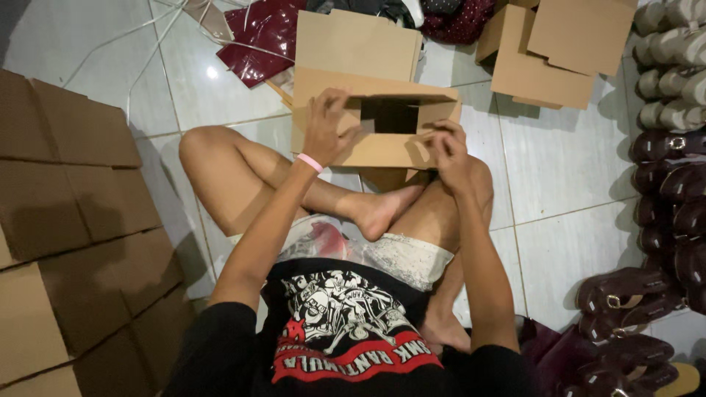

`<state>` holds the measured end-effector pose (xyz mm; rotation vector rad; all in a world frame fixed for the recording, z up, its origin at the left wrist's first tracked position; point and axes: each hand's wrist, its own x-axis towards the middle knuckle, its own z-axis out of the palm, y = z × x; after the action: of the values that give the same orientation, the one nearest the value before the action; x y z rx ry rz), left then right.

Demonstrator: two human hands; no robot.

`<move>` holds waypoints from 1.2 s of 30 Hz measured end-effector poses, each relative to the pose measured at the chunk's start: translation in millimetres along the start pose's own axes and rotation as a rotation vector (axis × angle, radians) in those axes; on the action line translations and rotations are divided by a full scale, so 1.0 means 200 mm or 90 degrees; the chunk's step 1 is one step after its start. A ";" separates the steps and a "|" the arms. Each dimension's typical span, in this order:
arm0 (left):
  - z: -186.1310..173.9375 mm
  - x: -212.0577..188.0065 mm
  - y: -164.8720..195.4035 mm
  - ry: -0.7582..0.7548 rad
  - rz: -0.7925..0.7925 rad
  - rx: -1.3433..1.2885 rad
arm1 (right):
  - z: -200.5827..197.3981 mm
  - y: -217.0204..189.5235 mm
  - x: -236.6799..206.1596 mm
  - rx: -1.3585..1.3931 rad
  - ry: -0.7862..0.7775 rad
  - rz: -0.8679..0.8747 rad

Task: The person sits on the floor and repeatedly picks up pairs of brown shoes, places them into small cardboard boxes, and closes the boxes. The person then moves the packed boxes to a stack nearby. This process is repeated multiple times with different pairs of shoes.

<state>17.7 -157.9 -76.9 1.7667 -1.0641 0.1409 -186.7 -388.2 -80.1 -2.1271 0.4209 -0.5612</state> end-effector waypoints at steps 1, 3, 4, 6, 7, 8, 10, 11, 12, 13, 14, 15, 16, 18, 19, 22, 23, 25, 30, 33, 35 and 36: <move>-0.01 0.00 0.00 0.012 0.032 0.060 | 0.00 0.01 0.02 0.041 0.071 0.004; -0.02 0.00 0.00 0.023 0.102 0.145 | -0.01 0.03 0.04 0.120 0.205 0.021; -0.02 0.00 -0.01 0.023 0.146 0.172 | -0.03 0.03 0.05 0.036 0.161 -0.001; -0.01 0.01 -0.01 -0.010 0.147 0.191 | -0.06 0.01 0.09 -0.129 0.080 -0.053; 0.01 0.02 0.00 -0.049 0.090 0.183 | -0.08 -0.02 0.11 -0.101 0.053 0.019; 0.02 0.04 0.00 -0.085 0.034 0.178 | -0.08 -0.04 0.13 -0.071 0.024 0.087; 0.05 0.07 0.01 -0.097 -0.005 0.219 | -0.08 -0.10 0.17 -0.105 0.005 0.142; 0.07 0.09 0.01 -0.101 -0.030 0.242 | -0.08 -0.12 0.19 -0.167 0.003 0.129; 0.06 0.09 0.01 -0.106 -0.036 0.250 | -0.08 -0.14 0.20 -0.227 -0.002 0.117; 0.06 0.09 0.02 -0.114 -0.040 0.257 | -0.08 -0.14 0.19 -0.212 -0.028 0.108; 0.06 0.10 0.01 -0.122 -0.035 0.261 | -0.09 -0.13 0.19 -0.199 -0.044 0.098; 0.06 0.11 0.01 -0.123 -0.029 0.206 | -0.10 -0.11 0.19 -0.186 -0.058 0.085; 0.05 0.09 -0.01 -0.122 -0.028 0.152 | -0.09 -0.09 0.18 -0.187 -0.046 0.062; 0.05 0.06 -0.02 -0.074 -0.034 0.051 | -0.08 -0.02 0.14 -0.185 -0.034 0.022; 0.05 0.05 -0.04 -0.027 -0.030 0.000 | -0.06 0.02 0.12 -0.187 -0.015 -0.003; 0.07 0.03 -0.04 0.102 -0.052 -0.086 | -0.02 0.09 0.09 -0.150 0.059 0.000; 0.07 0.03 -0.03 0.141 -0.062 -0.108 | -0.01 0.10 0.08 -0.112 0.100 0.056; 0.03 0.04 -0.03 0.258 -0.499 -0.570 | -0.03 0.11 0.03 -0.051 0.170 0.087; -0.01 0.11 -0.15 0.092 -0.527 -0.759 | -0.23 -0.08 -0.11 -0.186 0.052 0.009; 0.16 0.20 -0.29 0.011 -0.307 -0.343 | -0.31 -0.21 -0.15 -0.298 -0.085 0.070; 0.27 0.29 -0.30 0.015 -0.225 -0.122 | -0.29 -0.30 -0.20 -0.262 -0.020 0.042; 0.29 0.33 -0.30 -0.011 -0.324 -0.143 | -0.28 -0.34 -0.23 -0.240 0.021 0.027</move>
<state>79.4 -239.1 -111.3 1.7757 -0.5865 -0.2971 -249.6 -364.7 -6.7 -2.4623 0.6285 -0.5238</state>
